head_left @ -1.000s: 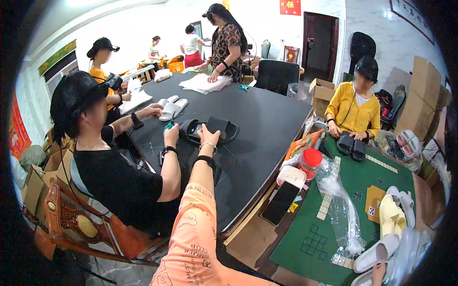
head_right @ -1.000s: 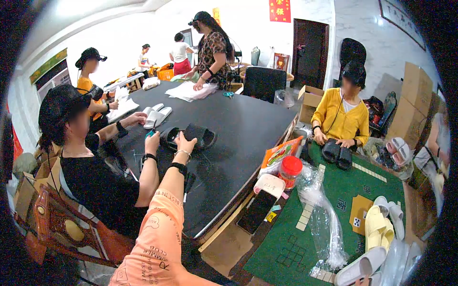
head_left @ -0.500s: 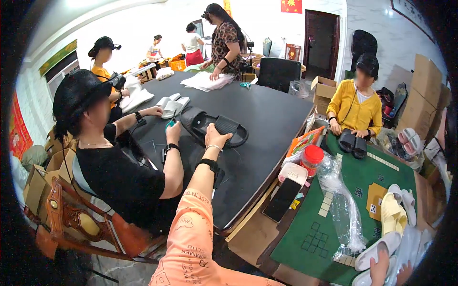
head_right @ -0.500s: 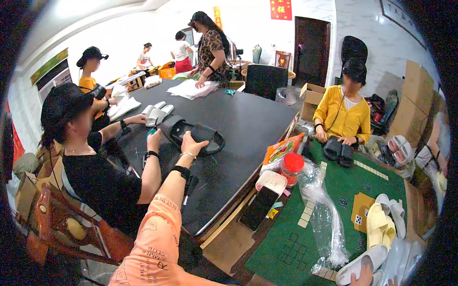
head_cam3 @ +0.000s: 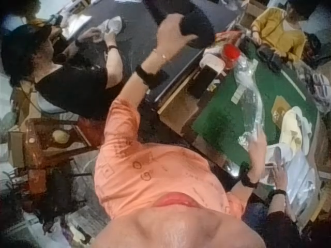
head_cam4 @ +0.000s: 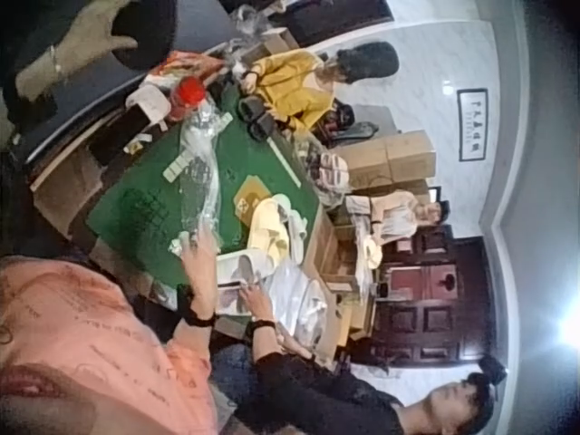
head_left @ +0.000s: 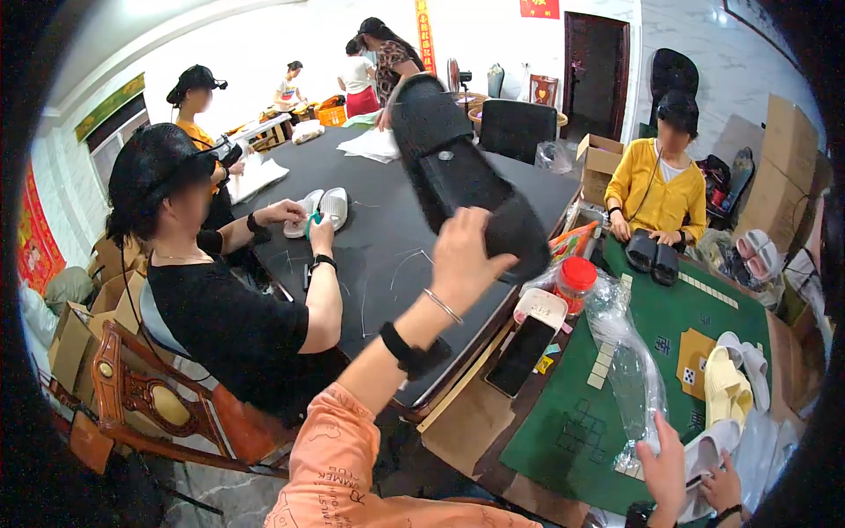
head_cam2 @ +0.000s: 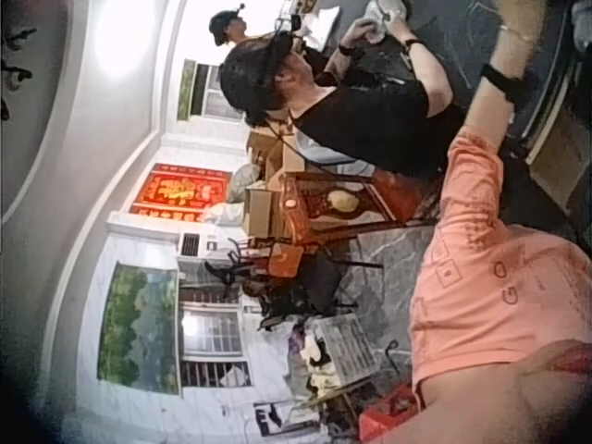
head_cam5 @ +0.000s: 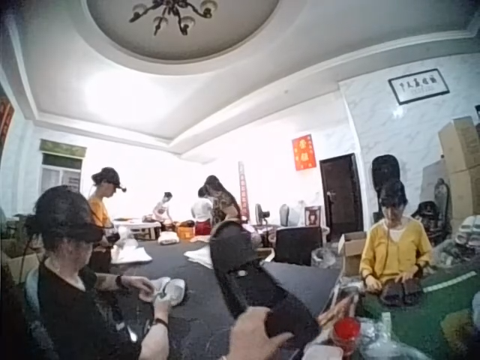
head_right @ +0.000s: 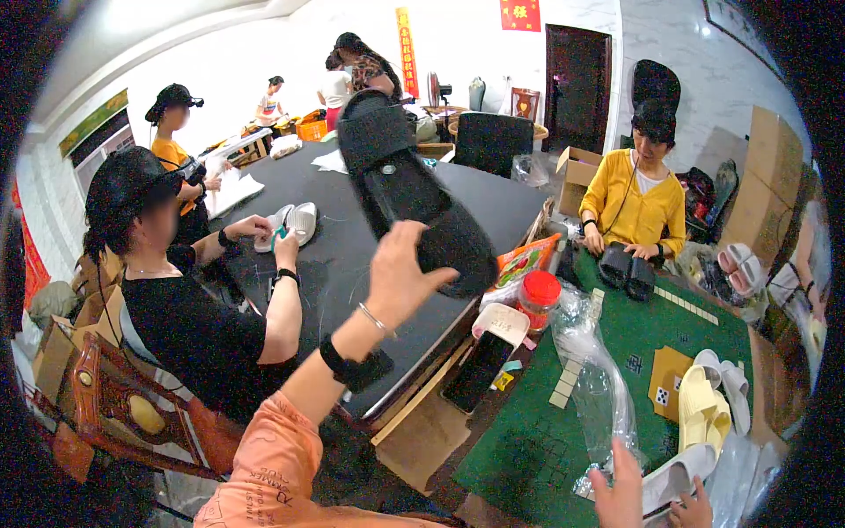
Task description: Inspecting and packing pairs of rubber sandals into plastic bags for shipping.
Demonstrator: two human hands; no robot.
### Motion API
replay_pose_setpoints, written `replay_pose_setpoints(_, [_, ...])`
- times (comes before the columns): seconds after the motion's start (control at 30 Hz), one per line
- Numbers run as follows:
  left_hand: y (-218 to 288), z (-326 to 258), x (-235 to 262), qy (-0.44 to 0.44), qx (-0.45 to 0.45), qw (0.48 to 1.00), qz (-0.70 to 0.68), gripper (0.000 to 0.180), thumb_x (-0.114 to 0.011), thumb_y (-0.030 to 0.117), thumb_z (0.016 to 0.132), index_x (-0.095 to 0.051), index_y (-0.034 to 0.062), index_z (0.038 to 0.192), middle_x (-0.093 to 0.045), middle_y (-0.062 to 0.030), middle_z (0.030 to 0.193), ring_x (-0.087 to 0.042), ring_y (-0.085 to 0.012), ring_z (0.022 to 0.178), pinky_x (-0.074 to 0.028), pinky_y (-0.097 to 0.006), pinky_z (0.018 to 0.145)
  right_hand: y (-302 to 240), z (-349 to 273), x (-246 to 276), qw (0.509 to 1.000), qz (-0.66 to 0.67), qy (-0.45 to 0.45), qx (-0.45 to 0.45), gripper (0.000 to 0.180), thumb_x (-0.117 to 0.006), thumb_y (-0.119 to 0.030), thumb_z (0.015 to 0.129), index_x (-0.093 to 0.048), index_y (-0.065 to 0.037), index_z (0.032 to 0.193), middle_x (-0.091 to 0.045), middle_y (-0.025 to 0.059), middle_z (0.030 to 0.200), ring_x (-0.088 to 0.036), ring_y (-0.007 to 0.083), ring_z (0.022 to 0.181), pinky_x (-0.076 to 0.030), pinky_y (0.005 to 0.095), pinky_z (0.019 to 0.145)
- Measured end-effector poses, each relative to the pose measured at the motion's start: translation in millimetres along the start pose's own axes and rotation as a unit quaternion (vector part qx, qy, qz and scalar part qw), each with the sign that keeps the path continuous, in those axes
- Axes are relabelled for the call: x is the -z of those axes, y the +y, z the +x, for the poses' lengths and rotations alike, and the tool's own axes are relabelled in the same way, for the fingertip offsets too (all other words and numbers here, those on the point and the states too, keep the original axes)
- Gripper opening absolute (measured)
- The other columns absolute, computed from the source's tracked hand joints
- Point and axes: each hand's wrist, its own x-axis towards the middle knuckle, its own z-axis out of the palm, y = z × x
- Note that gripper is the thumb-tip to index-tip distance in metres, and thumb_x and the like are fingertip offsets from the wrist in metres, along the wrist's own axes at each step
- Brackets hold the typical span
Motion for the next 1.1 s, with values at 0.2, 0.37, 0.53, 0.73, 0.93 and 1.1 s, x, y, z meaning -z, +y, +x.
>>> replay_pose_setpoints(0.2, [123.8, -66.0, -4.9, -0.126, -0.066, 0.969, -0.203, 0.053, -0.078, 0.021, 0.055, -0.049, 0.0028, 0.096, -0.050, -0.0125, 0.092, -0.050, -0.0319, 0.089, -0.043, -0.038, 0.078, -38.5, 11.1, -39.6, 0.864, 0.491, 0.110, -0.011, 0.048, -0.052, -0.010, 0.083, -0.033, -0.001, 0.126, -0.049, 0.0165, 0.115, -0.048, 0.0269, 0.108, -0.044, 0.0376, 0.086])
replay_pose_setpoints(0.37, [177.0, -120.4, -44.5, -0.184, -0.065, 0.939, -0.284, 0.049, -0.077, 0.018, 0.057, -0.050, 0.0031, 0.095, -0.051, -0.0118, 0.091, -0.052, -0.0303, 0.083, -0.045, -0.037, 0.072, -7.2, 5.3, -58.3, 0.713, 0.689, 0.122, -0.049, 0.039, -0.043, -0.006, 0.089, -0.032, -0.007, 0.126, -0.049, 0.0104, 0.115, -0.054, 0.0196, 0.099, -0.051, 0.0373, 0.079])
replay_pose_setpoints(0.53, [205.9, -146.5, -70.8, -0.210, -0.104, 0.894, -0.383, 0.061, -0.076, 0.015, 0.061, -0.048, 0.0038, 0.114, -0.046, -0.0151, 0.107, -0.047, -0.0319, 0.098, -0.042, -0.036, 0.084, 26.5, -16.6, -62.1, 0.656, 0.706, 0.261, -0.058, 0.038, -0.042, -0.007, 0.091, -0.032, -0.009, 0.128, -0.050, 0.0076, 0.117, -0.056, 0.0195, 0.097, -0.053, 0.0362, 0.076])
replay_pose_setpoints(0.73, [185.1, -162.0, -99.3, -0.179, 0.107, 0.899, -0.384, 0.079, -0.066, 0.014, 0.074, -0.017, 0.0003, 0.134, -0.031, -0.0166, 0.127, -0.037, -0.0267, 0.110, -0.034, -0.036, 0.092, 51.3, -33.8, -55.0, 0.639, 0.711, 0.282, -0.076, 0.039, -0.046, -0.011, 0.090, -0.034, -0.009, 0.127, -0.052, 0.0060, 0.116, -0.057, 0.0206, 0.097, -0.052, 0.0369, 0.077])
replay_pose_setpoints(0.93, [165.1, -186.8, -150.0, -0.306, 0.226, 0.783, -0.492, 0.071, -0.058, 0.010, 0.083, -0.013, 0.0022, 0.136, -0.041, -0.0158, 0.125, -0.042, -0.0217, 0.110, -0.037, -0.030, 0.090, 46.8, -45.3, -68.7, 0.646, 0.721, 0.228, -0.101, 0.037, -0.046, -0.010, 0.089, -0.036, -0.007, 0.124, -0.053, 0.0090, 0.114, -0.059, 0.0220, 0.092, -0.054, 0.0376, 0.072])
replay_pose_setpoints(1.1, [158.2, -182.6, -143.7, -0.339, 0.328, 0.708, -0.526, 0.055, -0.055, 0.006, 0.084, -0.024, 0.0006, 0.130, -0.047, -0.0079, 0.108, -0.046, -0.0136, 0.092, -0.041, -0.024, 0.077, 45.7, -45.5, -69.0, 0.662, 0.717, 0.195, -0.102, 0.036, -0.048, -0.012, 0.087, -0.037, -0.006, 0.122, -0.055, 0.0094, 0.109, -0.060, 0.0212, 0.091, -0.054, 0.0363, 0.070])
